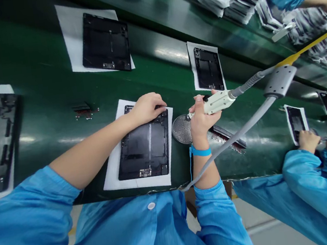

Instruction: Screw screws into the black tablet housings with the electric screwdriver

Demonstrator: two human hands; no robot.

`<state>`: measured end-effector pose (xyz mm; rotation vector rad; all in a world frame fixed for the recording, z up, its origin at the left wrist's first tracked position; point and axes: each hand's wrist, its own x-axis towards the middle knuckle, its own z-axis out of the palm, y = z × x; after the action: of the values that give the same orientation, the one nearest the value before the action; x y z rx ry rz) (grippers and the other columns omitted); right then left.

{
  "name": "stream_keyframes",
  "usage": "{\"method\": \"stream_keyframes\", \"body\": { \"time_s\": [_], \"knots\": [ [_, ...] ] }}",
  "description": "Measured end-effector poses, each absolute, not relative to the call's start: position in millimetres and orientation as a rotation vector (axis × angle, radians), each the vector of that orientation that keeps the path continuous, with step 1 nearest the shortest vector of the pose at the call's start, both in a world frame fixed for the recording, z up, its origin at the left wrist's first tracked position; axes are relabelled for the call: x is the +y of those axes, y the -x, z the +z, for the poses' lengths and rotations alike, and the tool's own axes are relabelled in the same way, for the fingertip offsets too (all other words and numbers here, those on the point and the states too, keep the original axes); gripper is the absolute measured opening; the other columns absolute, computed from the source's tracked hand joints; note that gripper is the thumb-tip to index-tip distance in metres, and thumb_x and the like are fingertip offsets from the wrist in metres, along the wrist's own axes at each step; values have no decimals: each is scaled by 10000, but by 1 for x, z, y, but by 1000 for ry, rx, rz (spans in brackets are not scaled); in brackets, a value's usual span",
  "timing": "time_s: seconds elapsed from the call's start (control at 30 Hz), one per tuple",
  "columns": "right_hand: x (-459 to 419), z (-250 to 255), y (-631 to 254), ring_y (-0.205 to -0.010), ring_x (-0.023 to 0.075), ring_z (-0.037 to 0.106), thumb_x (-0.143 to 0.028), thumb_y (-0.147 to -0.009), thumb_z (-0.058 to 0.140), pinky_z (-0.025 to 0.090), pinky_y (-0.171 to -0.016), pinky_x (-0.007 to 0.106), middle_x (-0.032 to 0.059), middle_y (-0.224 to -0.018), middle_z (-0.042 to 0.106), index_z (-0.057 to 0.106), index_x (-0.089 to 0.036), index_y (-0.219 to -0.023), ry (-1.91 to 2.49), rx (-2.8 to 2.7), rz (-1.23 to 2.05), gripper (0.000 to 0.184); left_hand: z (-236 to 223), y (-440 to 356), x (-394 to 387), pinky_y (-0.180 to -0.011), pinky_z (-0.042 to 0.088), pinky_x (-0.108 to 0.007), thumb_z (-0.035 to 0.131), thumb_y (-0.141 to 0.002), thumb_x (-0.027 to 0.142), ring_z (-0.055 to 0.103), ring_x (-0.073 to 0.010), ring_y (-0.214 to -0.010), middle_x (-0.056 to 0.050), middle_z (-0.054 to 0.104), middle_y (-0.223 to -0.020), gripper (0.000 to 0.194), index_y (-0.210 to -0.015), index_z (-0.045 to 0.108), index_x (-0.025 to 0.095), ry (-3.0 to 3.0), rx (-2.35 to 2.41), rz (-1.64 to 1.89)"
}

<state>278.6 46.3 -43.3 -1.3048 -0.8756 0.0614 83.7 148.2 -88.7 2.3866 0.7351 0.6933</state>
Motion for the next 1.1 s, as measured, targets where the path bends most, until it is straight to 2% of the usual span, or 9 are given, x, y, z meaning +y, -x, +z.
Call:
{"method": "stream_keyframes", "body": {
  "time_s": [0.37, 0.67, 0.9, 1.1],
  "knots": [
    [49, -46, -277, -508, 110, 515, -587, -977, 784, 522, -534, 331, -39, -914, 728, 545, -282, -1363, 1350, -891, 12, 547, -87, -84, 148, -960, 605, -440, 760, -1047, 189, 785, -295, -1056, -106, 839, -1030, 186, -1099, 938, 182, -2386, 724, 673],
    [48, -25, -266, -500, 97, 525, -497, -982, 824, 527, -535, 310, -51, -935, 749, 571, -292, -1324, 1201, -894, 13, 472, -82, -85, 146, -959, 614, -427, 787, -1036, 149, 811, -299, -1077, -108, 857, -1031, 178, -1107, 947, 181, -2374, 743, 659],
    [74, -20, -218, -511, 72, 532, -583, -1029, 808, 545, -552, 288, -52, -991, 744, 547, -307, -1359, 1126, -972, 208, 504, -76, -87, 147, -963, 607, -402, 812, -1005, 128, 825, -292, -1065, -111, 881, -1050, 195, -1129, 952, 182, -2334, 752, 656],
    [80, -36, -210, -526, 80, 557, -545, -1012, 846, 526, -536, 268, -41, -984, 760, 583, -290, -1305, 1104, -975, 282, 469, -79, -91, 147, -931, 590, -388, 776, -995, 101, 823, -287, -1053, -99, 871, -1030, 252, -1160, 947, 183, -2353, 728, 652]
  ]
}}
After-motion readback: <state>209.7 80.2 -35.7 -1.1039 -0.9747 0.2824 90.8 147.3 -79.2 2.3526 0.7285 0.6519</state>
